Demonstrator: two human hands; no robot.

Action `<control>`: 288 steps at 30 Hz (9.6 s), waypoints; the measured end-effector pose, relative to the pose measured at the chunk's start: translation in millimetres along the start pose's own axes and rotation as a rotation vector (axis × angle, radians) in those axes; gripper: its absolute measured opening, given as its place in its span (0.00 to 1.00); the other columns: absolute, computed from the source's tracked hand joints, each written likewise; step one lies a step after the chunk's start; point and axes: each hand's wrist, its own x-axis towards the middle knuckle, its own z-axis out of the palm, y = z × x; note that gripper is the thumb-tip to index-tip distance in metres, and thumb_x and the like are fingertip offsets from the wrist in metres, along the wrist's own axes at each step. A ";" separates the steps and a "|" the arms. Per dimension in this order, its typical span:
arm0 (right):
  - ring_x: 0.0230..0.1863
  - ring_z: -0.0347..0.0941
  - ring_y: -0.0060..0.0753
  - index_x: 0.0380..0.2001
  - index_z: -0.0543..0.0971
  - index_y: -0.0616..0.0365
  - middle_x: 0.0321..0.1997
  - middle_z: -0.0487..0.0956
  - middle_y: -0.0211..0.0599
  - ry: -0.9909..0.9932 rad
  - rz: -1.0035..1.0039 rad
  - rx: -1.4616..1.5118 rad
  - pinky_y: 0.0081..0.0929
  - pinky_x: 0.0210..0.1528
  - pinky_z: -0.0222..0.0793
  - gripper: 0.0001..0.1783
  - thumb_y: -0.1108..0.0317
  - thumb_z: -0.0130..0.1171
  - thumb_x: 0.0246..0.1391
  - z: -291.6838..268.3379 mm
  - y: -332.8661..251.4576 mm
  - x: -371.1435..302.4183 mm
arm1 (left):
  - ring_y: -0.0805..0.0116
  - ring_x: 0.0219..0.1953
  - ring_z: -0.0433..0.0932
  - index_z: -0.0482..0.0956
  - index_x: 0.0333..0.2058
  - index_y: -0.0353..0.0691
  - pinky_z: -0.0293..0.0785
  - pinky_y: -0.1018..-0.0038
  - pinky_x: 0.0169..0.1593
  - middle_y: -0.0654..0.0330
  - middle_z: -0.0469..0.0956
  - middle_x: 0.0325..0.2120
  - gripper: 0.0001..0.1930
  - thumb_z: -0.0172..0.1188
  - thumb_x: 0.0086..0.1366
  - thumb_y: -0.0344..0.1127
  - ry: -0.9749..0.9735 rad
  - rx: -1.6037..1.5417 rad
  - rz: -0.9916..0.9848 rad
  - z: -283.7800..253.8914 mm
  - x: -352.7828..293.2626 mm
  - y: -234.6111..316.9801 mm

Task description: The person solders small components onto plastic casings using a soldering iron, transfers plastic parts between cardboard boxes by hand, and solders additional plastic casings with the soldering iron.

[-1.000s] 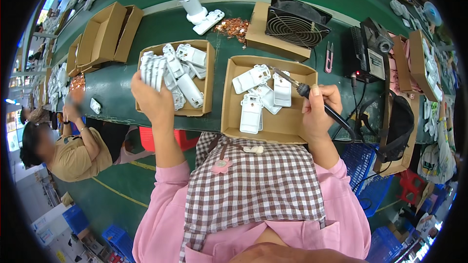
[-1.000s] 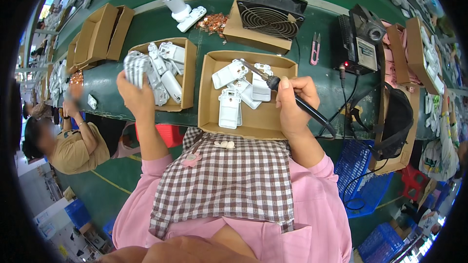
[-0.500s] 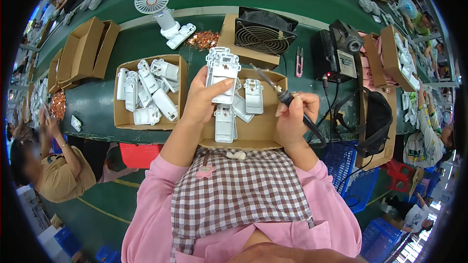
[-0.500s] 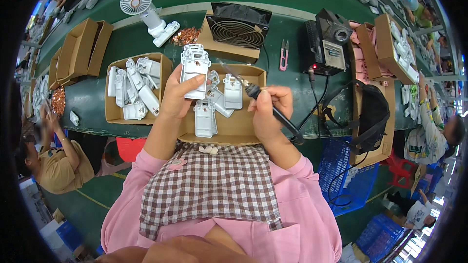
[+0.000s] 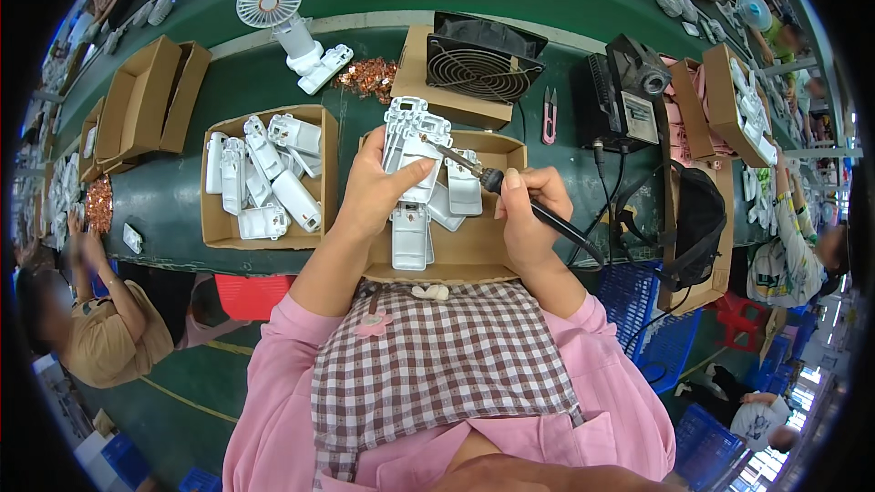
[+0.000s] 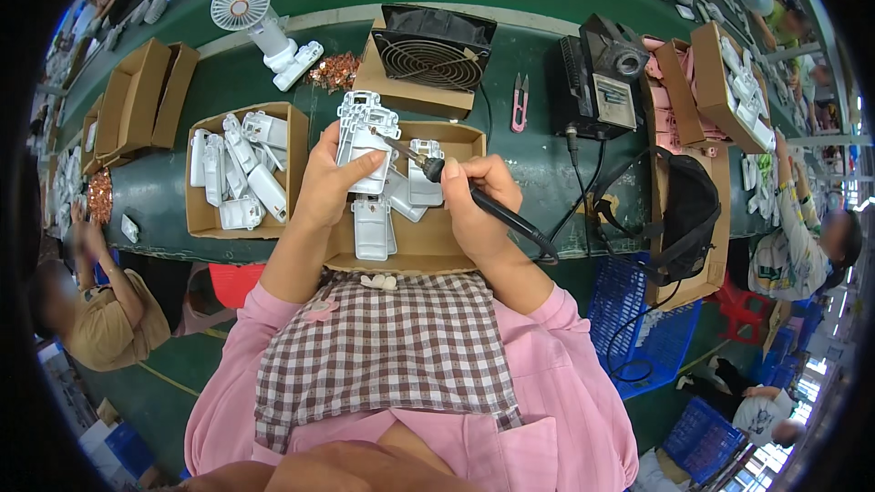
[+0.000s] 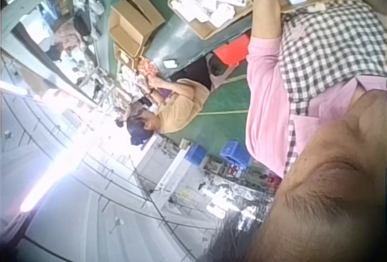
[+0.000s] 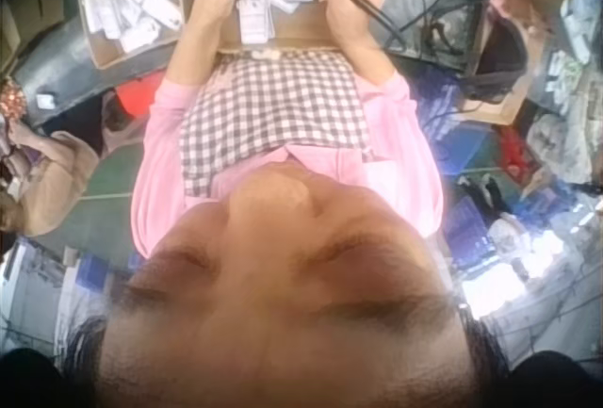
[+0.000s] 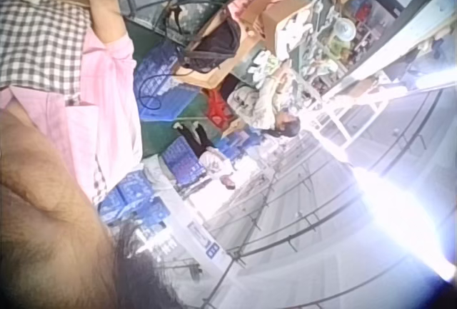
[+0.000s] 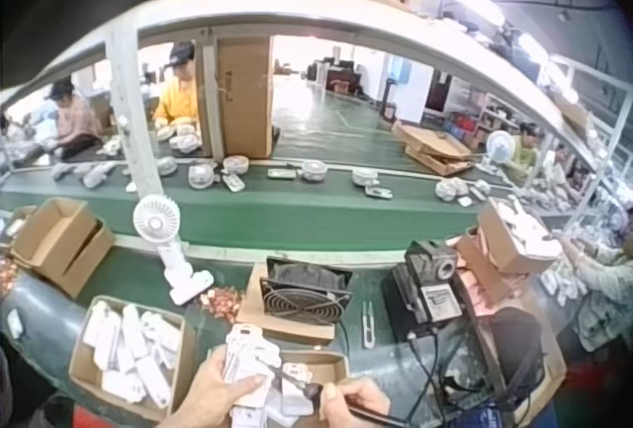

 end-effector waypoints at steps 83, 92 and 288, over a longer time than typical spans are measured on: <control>0.19 0.66 0.13 0.25 0.69 0.61 0.19 0.74 0.30 -0.049 -0.007 -0.058 0.14 0.20 0.61 0.09 0.73 0.59 0.54 -0.7 2.6 -4.0 | 0.79 0.24 0.72 0.68 0.45 0.32 0.70 0.79 0.24 0.60 0.75 0.32 0.14 0.54 0.60 0.27 0.037 0.010 0.006 2.7 -8.0 5.8; 0.20 0.67 0.13 0.24 0.70 0.62 0.20 0.75 0.31 -0.040 -0.009 -0.063 0.13 0.21 0.62 0.09 0.73 0.59 0.54 1.1 3.5 -3.2 | 0.78 0.23 0.72 0.67 0.46 0.31 0.69 0.79 0.24 0.59 0.75 0.31 0.15 0.54 0.60 0.27 0.041 0.019 -0.009 4.5 -8.3 9.4; 0.14 0.63 0.15 0.25 0.67 0.60 0.17 0.70 0.31 -0.021 -0.024 -0.075 0.13 0.16 0.58 0.09 0.73 0.54 0.56 2.6 1.5 -3.7 | 0.79 0.23 0.76 0.73 0.42 0.33 0.75 0.83 0.26 0.61 0.78 0.28 0.10 0.52 0.67 0.33 0.027 0.163 0.015 10.0 -16.0 3.9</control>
